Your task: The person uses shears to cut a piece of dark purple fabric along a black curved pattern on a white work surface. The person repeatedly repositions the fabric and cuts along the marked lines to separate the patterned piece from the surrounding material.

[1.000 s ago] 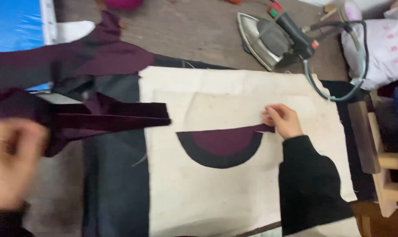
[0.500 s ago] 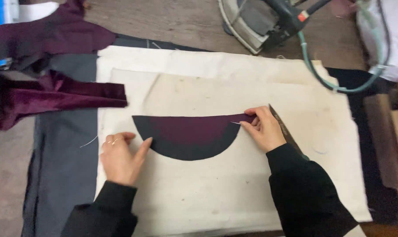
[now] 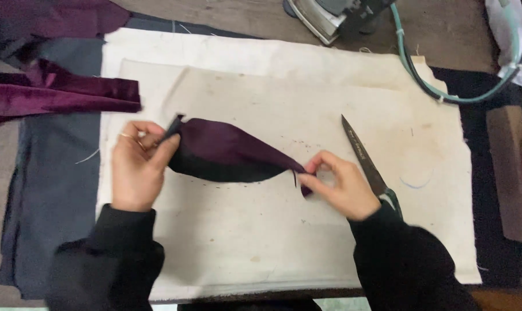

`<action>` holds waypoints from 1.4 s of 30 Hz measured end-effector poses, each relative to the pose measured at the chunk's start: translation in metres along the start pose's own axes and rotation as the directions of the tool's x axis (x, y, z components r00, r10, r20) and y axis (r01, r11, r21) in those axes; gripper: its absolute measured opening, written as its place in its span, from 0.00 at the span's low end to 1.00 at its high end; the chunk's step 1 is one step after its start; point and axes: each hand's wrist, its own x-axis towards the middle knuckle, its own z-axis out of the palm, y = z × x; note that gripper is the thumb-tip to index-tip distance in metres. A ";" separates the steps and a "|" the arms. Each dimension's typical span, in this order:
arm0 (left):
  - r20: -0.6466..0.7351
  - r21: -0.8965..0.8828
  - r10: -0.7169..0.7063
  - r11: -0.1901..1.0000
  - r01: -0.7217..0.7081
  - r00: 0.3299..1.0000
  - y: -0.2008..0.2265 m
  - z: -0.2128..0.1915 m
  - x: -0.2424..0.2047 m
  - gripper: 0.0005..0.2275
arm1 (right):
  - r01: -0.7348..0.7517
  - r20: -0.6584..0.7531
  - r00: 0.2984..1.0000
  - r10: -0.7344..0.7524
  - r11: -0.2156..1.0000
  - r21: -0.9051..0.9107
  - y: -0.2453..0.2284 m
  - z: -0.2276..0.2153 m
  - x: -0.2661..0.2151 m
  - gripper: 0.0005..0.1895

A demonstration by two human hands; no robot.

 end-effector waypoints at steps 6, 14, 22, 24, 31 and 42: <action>0.284 0.180 0.136 0.965 -0.192 0.949 0.095 0.025 0.017 0.14 | -0.276 0.164 0.960 0.225 0.844 0.459 -0.027 0.001 -0.064 0.07; 0.591 0.466 0.161 0.732 -0.497 0.791 -0.011 0.085 0.098 0.10 | -0.486 0.117 0.873 0.474 0.865 0.127 0.021 0.031 -0.077 0.15; 0.444 0.598 0.449 0.496 -0.630 0.776 -0.034 0.089 0.088 0.15 | -0.329 -0.081 0.944 0.321 0.939 -0.103 0.066 -0.006 -0.096 0.14; 0.406 0.656 0.582 0.351 -0.668 0.705 -0.036 0.085 0.071 0.19 | -0.212 -0.201 0.965 0.167 0.950 -0.228 0.086 -0.021 -0.102 0.14; 0.439 0.815 0.410 0.192 -0.546 0.799 -0.054 0.086 0.021 0.32 | -0.430 -0.242 0.900 0.362 0.828 -0.360 0.125 -0.048 -0.111 0.32; 0.526 0.809 0.374 0.057 -0.585 0.764 -0.072 0.121 0.029 0.36 | -0.493 -0.175 0.870 0.461 0.800 -0.341 0.159 -0.059 -0.114 0.41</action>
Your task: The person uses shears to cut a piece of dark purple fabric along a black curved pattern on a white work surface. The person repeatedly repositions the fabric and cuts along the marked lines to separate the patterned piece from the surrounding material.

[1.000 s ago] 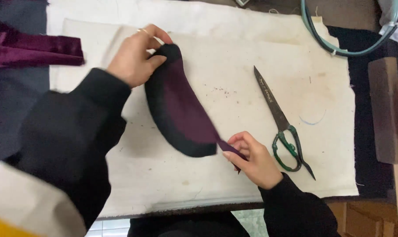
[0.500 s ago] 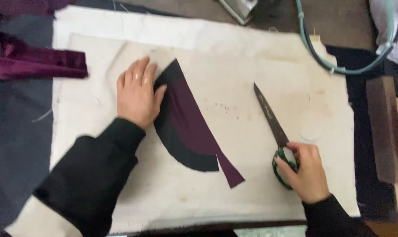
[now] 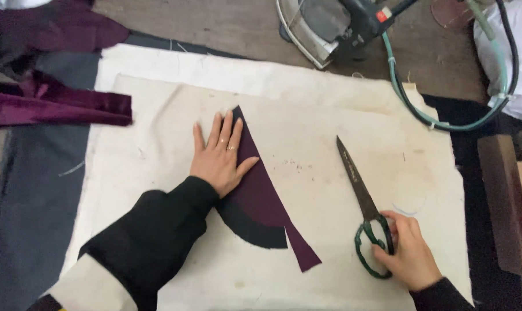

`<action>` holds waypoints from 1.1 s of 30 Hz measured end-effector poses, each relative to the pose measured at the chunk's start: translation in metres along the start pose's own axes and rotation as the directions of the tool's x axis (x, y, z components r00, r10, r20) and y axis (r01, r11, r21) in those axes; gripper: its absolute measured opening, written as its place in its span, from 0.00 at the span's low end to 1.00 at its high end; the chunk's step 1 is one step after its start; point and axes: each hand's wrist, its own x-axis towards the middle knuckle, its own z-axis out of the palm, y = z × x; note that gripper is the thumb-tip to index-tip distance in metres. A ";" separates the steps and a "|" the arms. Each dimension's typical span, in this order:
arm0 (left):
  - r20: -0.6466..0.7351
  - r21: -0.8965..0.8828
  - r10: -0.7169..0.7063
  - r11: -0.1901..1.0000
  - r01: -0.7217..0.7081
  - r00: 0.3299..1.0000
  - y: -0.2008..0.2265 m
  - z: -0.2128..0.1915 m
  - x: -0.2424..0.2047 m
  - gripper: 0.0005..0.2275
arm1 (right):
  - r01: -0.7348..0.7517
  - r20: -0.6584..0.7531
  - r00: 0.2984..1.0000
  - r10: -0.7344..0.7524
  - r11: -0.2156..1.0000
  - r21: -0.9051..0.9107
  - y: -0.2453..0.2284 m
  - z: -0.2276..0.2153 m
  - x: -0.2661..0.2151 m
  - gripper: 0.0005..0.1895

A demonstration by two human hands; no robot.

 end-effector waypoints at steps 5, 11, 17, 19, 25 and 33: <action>0.086 -0.078 0.145 0.987 -0.138 0.986 0.072 -0.023 -0.033 0.37 | -0.017 -0.022 1.000 0.015 0.998 -0.068 -0.028 -0.008 -0.008 0.40; -0.013 -0.374 0.433 0.834 -0.406 0.901 0.137 -0.051 -0.112 0.34 | -0.016 0.032 0.999 0.013 0.996 0.089 -0.044 -0.012 -0.014 0.39; -0.140 -0.348 0.284 0.883 -0.316 0.949 0.077 -0.055 -0.139 0.16 | 0.248 0.019 0.961 -0.276 0.888 0.386 -0.013 -0.017 -0.014 0.26; -0.169 -0.321 0.298 0.885 -0.338 0.940 0.066 -0.058 -0.142 0.15 | 0.201 0.212 0.929 -0.304 0.893 0.402 -0.018 -0.025 -0.014 0.17; -0.158 -0.282 0.432 0.842 -0.460 0.888 0.065 -0.061 -0.147 0.18 | 0.358 0.623 0.673 -0.400 0.912 0.199 -0.018 -0.044 -0.017 0.12; -0.120 -0.257 0.458 0.843 -0.473 0.881 0.067 -0.059 -0.148 0.20 | 0.355 0.881 0.356 -0.312 0.917 0.181 -0.039 -0.080 -0.002 0.22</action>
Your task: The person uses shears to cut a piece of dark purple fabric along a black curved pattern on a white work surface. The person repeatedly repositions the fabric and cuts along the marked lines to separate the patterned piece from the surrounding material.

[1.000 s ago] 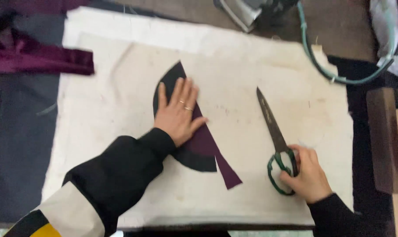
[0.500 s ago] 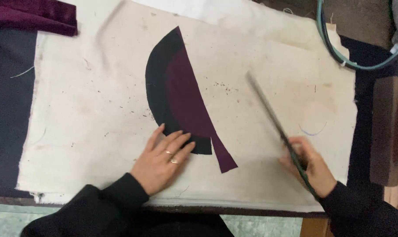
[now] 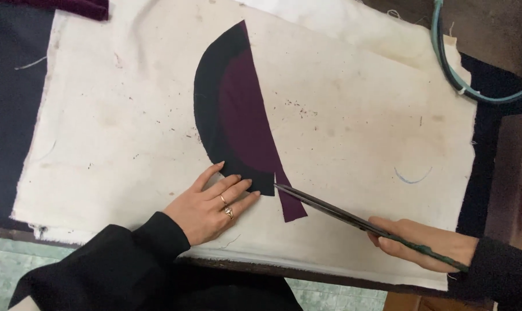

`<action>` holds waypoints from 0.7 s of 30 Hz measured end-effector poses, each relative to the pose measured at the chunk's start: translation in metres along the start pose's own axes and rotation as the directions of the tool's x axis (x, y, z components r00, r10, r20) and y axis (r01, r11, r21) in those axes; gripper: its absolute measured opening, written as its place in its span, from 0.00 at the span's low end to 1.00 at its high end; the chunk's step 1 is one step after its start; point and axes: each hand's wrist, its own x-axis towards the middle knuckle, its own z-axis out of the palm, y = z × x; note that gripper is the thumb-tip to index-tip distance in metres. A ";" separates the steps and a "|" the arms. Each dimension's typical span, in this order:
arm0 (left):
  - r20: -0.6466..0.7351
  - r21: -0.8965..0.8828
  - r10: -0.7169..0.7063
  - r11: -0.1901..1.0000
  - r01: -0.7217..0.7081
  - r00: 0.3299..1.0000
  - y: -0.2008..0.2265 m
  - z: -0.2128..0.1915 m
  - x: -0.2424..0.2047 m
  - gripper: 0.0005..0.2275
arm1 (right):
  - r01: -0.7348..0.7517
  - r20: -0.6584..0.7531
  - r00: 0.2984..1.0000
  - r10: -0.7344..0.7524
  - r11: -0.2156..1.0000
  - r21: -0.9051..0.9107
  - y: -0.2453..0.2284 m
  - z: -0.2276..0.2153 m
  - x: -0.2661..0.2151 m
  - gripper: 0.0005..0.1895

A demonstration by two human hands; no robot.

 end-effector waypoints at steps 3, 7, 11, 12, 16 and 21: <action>0.016 0.005 -0.001 1.000 0.001 1.000 0.000 0.001 0.000 0.22 | -0.073 0.033 0.996 0.077 0.993 -0.095 0.004 -0.004 -0.001 0.19; 0.024 -0.004 -0.004 1.000 0.004 1.000 0.000 0.003 -0.001 0.21 | 0.031 0.025 0.999 -0.030 0.999 -0.037 0.006 -0.011 0.004 0.20; 0.043 0.004 0.004 1.000 -0.005 0.999 0.000 0.000 0.000 0.21 | 0.101 0.045 0.994 -0.102 0.995 0.016 0.002 -0.025 0.015 0.23; 0.043 0.004 0.001 1.000 -0.001 0.999 0.000 0.001 0.000 0.21 | 0.101 0.048 0.994 -0.102 0.995 0.014 -0.001 -0.029 0.018 0.23; 0.045 -0.002 0.000 1.000 0.000 0.999 0.000 0.001 0.000 0.22 | 0.036 0.087 0.996 -0.030 0.997 -0.064 -0.003 -0.043 0.027 0.24; 0.009 -0.005 0.000 1.000 0.000 1.000 0.000 0.001 0.001 0.20 | 0.083 0.125 0.990 -0.072 0.993 -0.081 0.000 -0.056 0.037 0.24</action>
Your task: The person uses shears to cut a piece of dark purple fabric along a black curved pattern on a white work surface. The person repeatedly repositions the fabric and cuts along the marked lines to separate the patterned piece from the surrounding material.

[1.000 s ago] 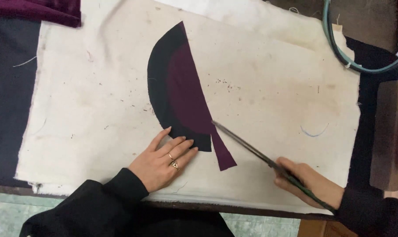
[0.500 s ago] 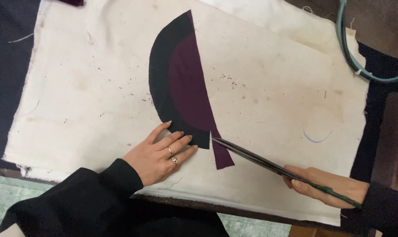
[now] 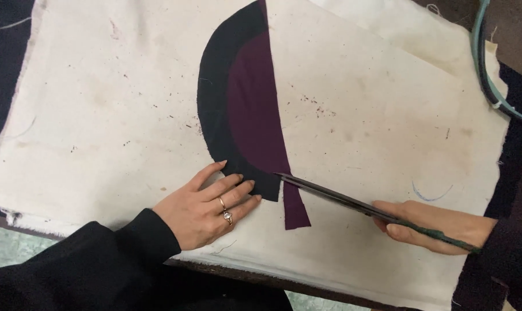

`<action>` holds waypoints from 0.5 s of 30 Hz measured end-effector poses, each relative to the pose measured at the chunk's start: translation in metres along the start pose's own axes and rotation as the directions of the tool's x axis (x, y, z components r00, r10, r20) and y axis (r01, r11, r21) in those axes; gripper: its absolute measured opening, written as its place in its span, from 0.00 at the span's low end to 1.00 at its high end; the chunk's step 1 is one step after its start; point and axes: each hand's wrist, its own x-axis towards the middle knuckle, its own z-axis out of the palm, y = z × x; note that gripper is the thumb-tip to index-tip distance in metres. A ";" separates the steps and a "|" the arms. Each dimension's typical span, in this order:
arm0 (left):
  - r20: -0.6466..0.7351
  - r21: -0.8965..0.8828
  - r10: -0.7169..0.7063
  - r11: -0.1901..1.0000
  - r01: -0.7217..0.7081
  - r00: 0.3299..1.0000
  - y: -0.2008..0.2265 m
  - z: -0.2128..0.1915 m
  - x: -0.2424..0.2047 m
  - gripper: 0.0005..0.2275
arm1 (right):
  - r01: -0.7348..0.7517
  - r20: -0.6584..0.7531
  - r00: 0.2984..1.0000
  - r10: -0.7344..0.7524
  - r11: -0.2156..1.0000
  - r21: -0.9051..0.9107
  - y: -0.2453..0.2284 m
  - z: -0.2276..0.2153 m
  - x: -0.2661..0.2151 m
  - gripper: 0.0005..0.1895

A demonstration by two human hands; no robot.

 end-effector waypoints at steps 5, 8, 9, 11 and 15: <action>-0.008 -0.005 0.004 1.000 -0.004 1.000 0.000 0.001 -0.001 0.18 | -0.172 0.048 0.983 0.179 0.976 -0.135 -0.003 -0.011 0.005 0.23; -0.001 0.013 0.002 1.000 -0.002 1.000 0.000 0.002 -0.001 0.19 | -0.139 0.046 0.988 0.146 0.983 -0.122 -0.003 -0.012 0.005 0.21; -0.001 0.011 0.001 1.000 -0.001 1.000 0.000 0.002 -0.001 0.19 | -0.140 0.048 0.988 0.147 0.983 -0.122 -0.008 -0.013 0.005 0.21; 0.000 -0.009 0.005 1.000 -0.005 1.000 0.000 0.003 -0.001 0.19 | -0.023 0.097 0.995 0.020 0.999 0.032 -0.018 -0.015 0.006 0.23; -0.002 -0.009 -0.005 1.000 0.005 1.000 0.001 0.002 -0.001 0.18 | -0.063 0.109 0.992 0.056 0.996 0.060 -0.005 -0.014 0.007 0.24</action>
